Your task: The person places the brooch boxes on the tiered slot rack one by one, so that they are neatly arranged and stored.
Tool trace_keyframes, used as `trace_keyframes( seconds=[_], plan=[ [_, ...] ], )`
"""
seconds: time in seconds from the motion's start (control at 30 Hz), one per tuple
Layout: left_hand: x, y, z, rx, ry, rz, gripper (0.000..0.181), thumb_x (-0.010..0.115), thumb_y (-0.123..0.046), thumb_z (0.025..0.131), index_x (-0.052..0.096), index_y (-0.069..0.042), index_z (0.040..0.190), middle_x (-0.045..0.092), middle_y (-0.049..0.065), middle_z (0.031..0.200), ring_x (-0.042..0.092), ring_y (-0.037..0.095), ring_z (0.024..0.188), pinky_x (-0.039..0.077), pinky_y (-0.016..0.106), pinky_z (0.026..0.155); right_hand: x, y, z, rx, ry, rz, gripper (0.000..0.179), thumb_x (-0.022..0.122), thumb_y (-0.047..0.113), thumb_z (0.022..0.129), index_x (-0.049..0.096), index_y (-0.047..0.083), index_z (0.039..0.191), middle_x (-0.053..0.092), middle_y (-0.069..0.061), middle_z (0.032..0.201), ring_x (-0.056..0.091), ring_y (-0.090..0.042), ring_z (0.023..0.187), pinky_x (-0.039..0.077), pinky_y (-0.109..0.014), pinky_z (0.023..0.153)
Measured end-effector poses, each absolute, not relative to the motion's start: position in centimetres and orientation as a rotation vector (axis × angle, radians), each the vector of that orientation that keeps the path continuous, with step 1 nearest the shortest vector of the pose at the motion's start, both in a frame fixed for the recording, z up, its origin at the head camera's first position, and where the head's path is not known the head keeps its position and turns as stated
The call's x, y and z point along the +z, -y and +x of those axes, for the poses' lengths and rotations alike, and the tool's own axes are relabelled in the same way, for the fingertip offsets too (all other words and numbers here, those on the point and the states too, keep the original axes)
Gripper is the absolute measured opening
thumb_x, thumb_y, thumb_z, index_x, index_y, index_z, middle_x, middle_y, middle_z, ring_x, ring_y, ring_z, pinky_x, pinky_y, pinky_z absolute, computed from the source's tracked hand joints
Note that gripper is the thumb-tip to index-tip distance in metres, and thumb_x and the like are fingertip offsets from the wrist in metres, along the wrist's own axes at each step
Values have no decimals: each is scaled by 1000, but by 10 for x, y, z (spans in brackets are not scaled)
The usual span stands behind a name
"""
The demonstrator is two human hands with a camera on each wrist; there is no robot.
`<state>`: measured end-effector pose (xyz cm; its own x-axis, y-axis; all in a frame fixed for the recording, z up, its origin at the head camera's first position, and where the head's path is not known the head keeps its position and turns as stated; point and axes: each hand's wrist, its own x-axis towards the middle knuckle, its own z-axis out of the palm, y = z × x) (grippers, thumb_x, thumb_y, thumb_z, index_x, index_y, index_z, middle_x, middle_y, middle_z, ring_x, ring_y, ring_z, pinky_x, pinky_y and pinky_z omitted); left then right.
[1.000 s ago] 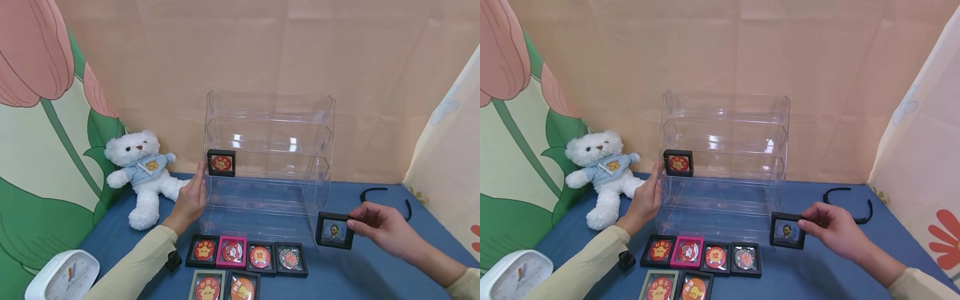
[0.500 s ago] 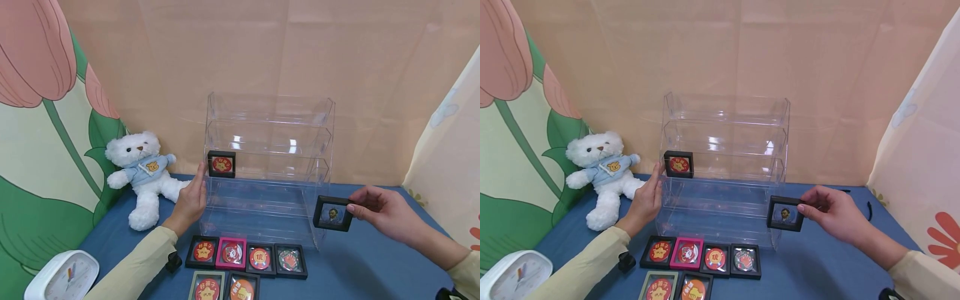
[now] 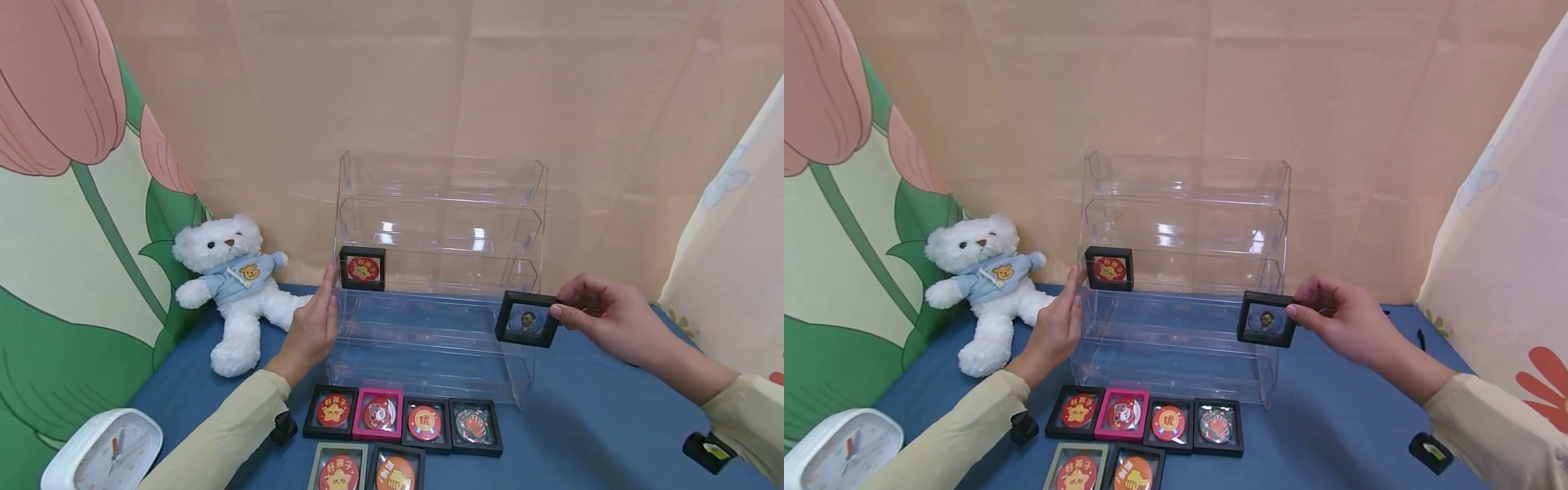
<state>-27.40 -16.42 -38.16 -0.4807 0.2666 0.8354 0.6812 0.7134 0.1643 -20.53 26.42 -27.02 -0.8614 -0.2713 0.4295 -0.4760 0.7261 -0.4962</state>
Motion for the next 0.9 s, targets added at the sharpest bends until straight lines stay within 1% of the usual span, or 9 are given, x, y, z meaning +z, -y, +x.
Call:
trace_keyframes(
  seconds=[0.13,0.4,0.57,0.67,0.77,0.83,0.87,0.9],
  plan=[
    [-382,164,-275,-609,2061,-717,68,54,5,89,20,3,148,34,18,147,50,34,118,49,39,84,-265,-255,-213,885,2578,605,14,71,22,87,64,12,94,64,-1,83,62,-17,75,53,-21,64],
    [-380,164,-275,-613,2055,-732,66,53,5,90,20,5,148,34,18,147,48,34,120,49,40,85,-261,-238,-228,867,2547,674,12,70,21,88,64,13,94,63,0,83,60,-18,76,52,-17,67],
    [-380,164,-274,-610,2057,-727,66,53,5,90,21,4,148,35,18,147,50,35,118,50,39,84,-255,-227,-236,908,2553,684,12,67,21,89,63,11,94,64,-2,84,60,-19,78,52,-20,68],
    [-380,165,-274,-614,2067,-719,61,49,-1,95,20,4,148,34,18,147,50,35,117,50,39,83,-251,-220,-242,934,2560,673,15,66,24,90,63,10,95,64,-3,85,61,-20,81,53,-25,69],
    [-381,165,-274,-618,2075,-715,53,37,-16,103,20,3,148,33,18,148,50,34,118,50,39,84,-248,-213,-247,961,2553,663,16,66,24,91,62,10,97,64,-4,86,62,-21,83,53,-29,67],
    [-381,165,-274,-622,2080,-716,53,29,-24,104,19,3,148,33,17,148,49,34,119,50,39,84,-247,-209,-252,974,2532,673,16,66,23,90,62,8,97,64,-6,86,63,-22,83,53,-29,65],
    [-382,165,-274,-621,2081,-718,54,27,-27,105,19,3,148,33,17,148,49,34,119,50,39,84,-247,-206,-253,985,2522,676,16,67,21,90,62,7,97,64,-6,86,64,-23,83,53,-30,65],
    [-382,165,-274,-623,2081,-719,53,28,-26,104,19,3,149,32,17,148,49,34,119,50,38,84,-246,-204,-255,994,2511,681,16,67,20,90,62,7,96,64,-7,86,64,-23,83,53,-29,64]
  ],
)
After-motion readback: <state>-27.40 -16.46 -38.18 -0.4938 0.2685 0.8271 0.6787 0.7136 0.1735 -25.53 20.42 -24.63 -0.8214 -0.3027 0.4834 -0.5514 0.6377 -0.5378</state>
